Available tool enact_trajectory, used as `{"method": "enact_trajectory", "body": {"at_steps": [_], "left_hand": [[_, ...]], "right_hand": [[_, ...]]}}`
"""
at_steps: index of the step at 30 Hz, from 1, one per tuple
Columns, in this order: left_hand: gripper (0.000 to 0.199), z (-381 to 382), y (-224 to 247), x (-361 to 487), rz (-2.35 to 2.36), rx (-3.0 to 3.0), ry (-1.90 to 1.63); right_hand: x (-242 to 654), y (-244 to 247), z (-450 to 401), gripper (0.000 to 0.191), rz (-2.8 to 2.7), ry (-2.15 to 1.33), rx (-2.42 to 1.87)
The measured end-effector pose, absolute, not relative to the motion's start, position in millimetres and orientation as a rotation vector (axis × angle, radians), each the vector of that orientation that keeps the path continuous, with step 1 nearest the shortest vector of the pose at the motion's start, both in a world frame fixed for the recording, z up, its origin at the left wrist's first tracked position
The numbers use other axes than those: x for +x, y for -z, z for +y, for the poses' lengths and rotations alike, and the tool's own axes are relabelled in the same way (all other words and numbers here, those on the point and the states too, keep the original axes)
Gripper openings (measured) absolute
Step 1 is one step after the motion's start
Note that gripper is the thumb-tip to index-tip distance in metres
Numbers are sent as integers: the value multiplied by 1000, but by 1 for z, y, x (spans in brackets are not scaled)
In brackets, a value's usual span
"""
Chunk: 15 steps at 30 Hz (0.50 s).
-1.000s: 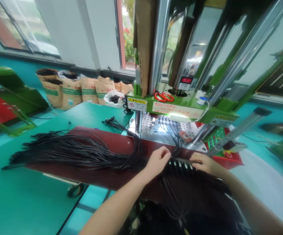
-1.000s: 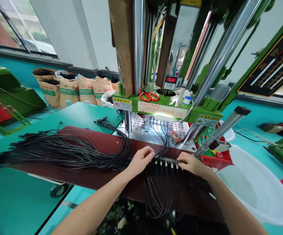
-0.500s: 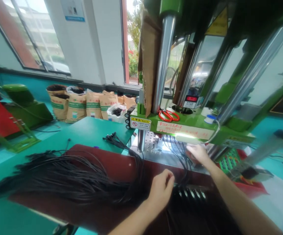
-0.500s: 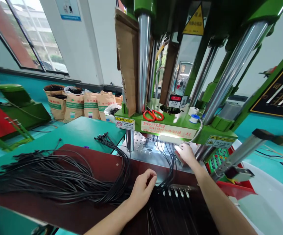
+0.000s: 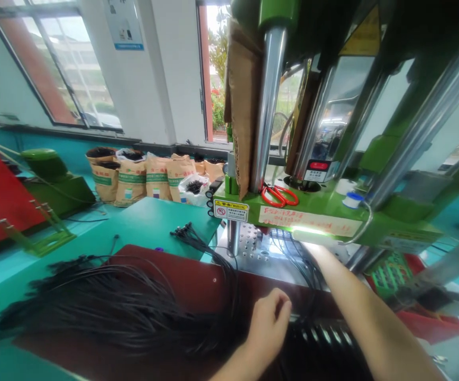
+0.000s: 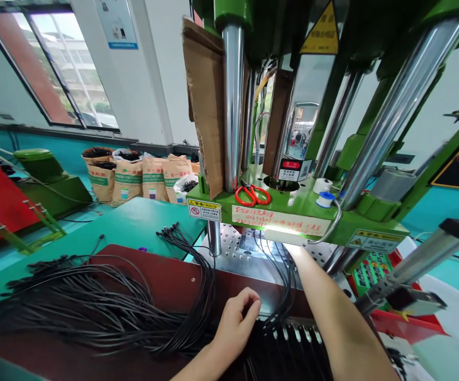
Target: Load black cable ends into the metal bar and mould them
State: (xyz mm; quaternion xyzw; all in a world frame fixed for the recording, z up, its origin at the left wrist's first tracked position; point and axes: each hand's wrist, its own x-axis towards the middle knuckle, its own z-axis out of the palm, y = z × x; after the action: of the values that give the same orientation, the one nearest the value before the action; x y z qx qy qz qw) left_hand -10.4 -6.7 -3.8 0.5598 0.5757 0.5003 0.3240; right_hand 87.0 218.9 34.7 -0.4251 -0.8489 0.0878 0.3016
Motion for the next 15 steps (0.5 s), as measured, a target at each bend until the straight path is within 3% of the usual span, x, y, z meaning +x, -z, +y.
{"method": "enact_trajectory", "body": {"at_steps": [8, 11, 15], "left_hand": [[18, -2, 6, -16, 1441, 1392, -1412], [19, -1, 10, -18, 1383, 1336, -1455], [12, 3, 9, -16, 1271, 1030, -1512]], "right_hand": [[121, -39, 148, 26, -2295, -346, -962], [181, -38, 99, 29, -2262, -361, -940], [319, -14, 46, 36, -1893, -256, -1350]]}}
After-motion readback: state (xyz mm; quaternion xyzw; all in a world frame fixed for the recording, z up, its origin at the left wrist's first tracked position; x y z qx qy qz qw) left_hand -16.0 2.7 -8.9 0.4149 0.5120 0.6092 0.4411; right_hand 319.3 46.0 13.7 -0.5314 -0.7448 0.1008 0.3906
